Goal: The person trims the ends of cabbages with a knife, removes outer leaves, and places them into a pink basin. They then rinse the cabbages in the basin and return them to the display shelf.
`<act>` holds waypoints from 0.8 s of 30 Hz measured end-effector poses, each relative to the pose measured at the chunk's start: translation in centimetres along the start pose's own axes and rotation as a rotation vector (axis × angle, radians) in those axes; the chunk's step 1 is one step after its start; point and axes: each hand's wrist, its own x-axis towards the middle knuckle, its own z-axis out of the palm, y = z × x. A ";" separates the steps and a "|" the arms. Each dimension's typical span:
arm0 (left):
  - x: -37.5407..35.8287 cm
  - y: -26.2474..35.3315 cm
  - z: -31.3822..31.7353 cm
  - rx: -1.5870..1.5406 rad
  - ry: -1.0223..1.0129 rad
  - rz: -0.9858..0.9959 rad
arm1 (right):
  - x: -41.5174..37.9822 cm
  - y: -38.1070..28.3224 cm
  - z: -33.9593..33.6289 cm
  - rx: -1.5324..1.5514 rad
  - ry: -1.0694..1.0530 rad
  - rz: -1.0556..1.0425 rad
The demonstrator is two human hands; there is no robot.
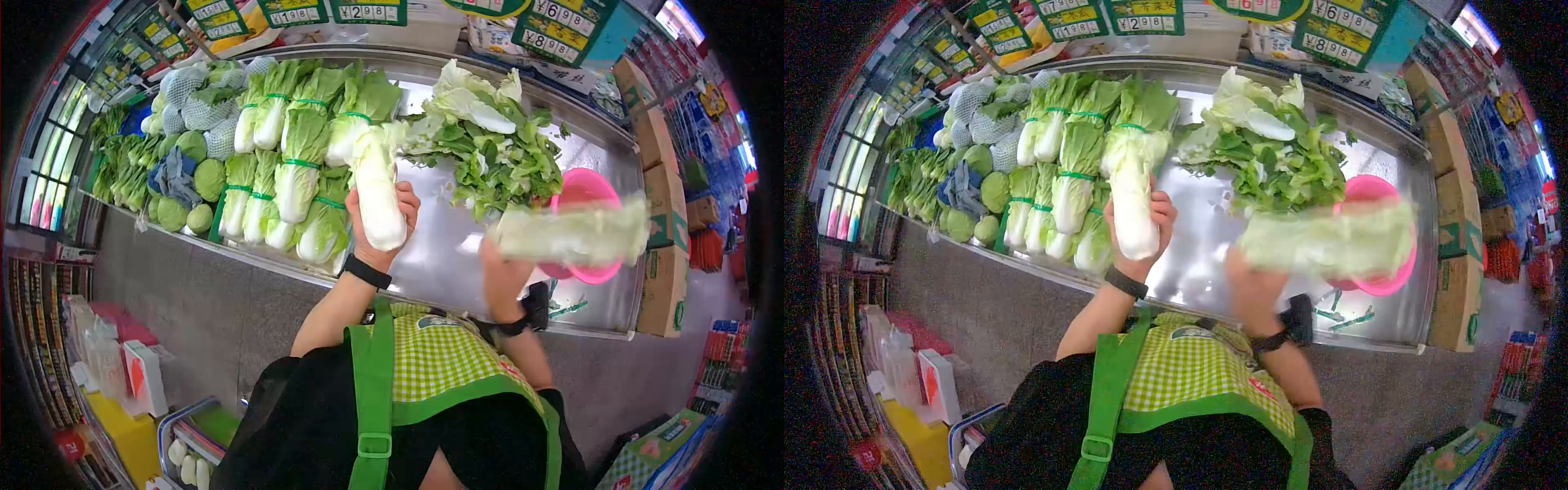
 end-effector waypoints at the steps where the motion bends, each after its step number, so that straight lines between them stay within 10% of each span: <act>1: 0.0 0.1 0.4 0.003 0.001 0.008 | 3.9 -0.7 -0.7 -0.016 -0.097 -0.103; 8: -0.4 -0.7 0.5 0.510 0.184 0.134 | 13.7 6.5 -4.7 -0.127 0.073 0.381; 17: 0.8 -2.7 0.5 0.834 0.361 0.349 | -1.0 2.6 3.6 0.061 -0.416 0.095; 24: -0.9 -5.7 2.4 1.327 0.626 0.149 | 0.6 4.3 0.2 0.620 -0.170 0.759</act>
